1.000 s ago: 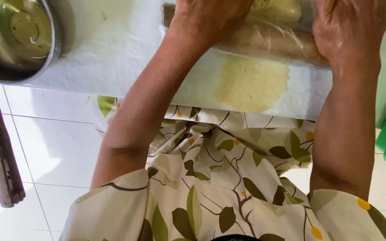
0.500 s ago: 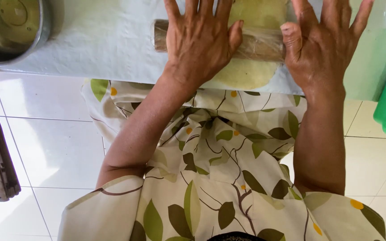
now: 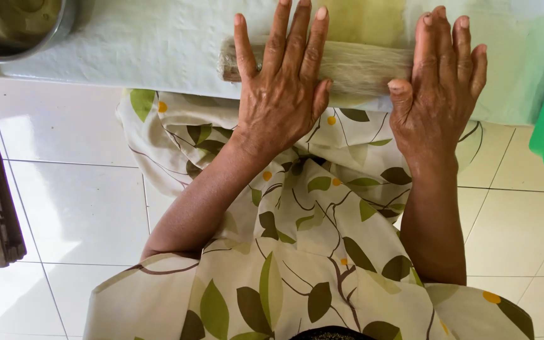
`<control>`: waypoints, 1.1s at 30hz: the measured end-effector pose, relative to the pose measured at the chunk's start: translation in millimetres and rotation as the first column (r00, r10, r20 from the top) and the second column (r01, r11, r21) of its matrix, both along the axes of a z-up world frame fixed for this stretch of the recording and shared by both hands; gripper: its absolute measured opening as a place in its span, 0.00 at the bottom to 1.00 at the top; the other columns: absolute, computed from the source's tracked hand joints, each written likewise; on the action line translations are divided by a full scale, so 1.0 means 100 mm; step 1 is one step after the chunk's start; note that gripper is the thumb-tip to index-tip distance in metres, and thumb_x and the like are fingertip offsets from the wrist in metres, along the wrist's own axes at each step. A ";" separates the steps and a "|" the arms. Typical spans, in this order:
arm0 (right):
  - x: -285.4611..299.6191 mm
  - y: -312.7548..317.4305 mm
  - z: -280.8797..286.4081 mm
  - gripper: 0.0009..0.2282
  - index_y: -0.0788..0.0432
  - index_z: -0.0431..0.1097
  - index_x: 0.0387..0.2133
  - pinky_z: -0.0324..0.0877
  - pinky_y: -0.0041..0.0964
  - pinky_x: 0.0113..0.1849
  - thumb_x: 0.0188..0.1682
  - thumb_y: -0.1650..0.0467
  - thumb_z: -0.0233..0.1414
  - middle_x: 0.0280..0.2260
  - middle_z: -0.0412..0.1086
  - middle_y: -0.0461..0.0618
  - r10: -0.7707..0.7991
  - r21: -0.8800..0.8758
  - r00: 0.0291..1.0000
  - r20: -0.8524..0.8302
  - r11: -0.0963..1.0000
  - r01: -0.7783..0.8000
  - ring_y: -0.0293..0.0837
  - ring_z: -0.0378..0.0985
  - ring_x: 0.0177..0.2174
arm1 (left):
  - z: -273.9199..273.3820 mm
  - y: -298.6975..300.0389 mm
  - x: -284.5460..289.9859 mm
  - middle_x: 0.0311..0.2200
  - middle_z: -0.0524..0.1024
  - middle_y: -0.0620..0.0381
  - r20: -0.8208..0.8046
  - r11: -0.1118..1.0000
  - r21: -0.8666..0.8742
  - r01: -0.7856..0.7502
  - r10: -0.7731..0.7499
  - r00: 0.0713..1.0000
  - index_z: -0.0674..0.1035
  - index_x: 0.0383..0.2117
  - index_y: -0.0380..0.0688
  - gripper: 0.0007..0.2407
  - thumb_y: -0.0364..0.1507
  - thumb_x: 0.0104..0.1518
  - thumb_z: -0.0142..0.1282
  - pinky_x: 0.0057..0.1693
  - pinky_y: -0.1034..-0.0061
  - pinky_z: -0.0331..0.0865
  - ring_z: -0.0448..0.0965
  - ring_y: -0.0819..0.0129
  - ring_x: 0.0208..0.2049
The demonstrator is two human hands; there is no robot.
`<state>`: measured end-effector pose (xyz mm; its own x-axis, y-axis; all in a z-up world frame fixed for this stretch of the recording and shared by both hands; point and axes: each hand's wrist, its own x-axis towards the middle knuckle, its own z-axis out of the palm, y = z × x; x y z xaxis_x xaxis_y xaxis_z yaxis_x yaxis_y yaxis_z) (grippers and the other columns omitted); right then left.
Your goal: Flattening small pieces of dough into thin rounds using a rolling pin and placing them on a drying tray.
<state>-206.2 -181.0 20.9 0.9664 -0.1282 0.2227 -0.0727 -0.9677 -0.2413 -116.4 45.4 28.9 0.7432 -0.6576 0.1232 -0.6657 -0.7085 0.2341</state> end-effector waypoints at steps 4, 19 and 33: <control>-0.16 0.07 -0.07 0.38 0.59 0.53 0.73 0.35 0.60 0.68 0.62 0.47 0.19 0.73 0.53 0.55 -0.039 -0.019 0.999 0.017 0.999 0.039 0.55 0.46 0.72 | 0.02 0.06 -0.13 0.76 0.48 0.45 -0.011 1.000 0.017 0.016 -0.016 1.000 0.50 0.75 0.39 0.33 0.43 0.71 0.51 0.72 0.26 0.29 0.40 0.50 0.77; -0.24 -0.02 0.04 0.37 0.61 0.52 0.73 0.31 0.66 0.66 0.61 0.45 0.32 0.70 0.54 0.58 0.064 -0.086 0.998 0.015 0.994 -0.063 0.58 0.55 0.68 | -0.27 0.16 0.01 0.63 0.63 0.50 0.176 0.994 -0.021 0.110 -0.105 0.979 0.51 0.74 0.43 0.42 0.41 0.57 0.65 0.72 0.35 0.36 0.59 0.54 0.67; 0.43 -0.53 0.27 0.31 0.49 0.68 0.65 0.36 0.62 0.69 0.48 0.57 0.65 0.53 0.73 0.50 0.230 0.042 0.970 -0.075 0.973 -0.227 0.53 0.72 0.54 | -0.09 -0.03 0.83 0.50 0.72 0.52 0.199 0.961 -0.052 0.272 -0.257 0.946 0.56 0.71 0.37 0.42 0.39 0.53 0.70 0.70 0.48 0.48 0.70 0.57 0.54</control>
<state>-162.8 -234.1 47.8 0.9854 0.0918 0.1436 0.1289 -0.9526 -0.2757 -33.7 42.2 19.5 0.5022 -0.8102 0.3023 -0.8639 -0.4856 0.1335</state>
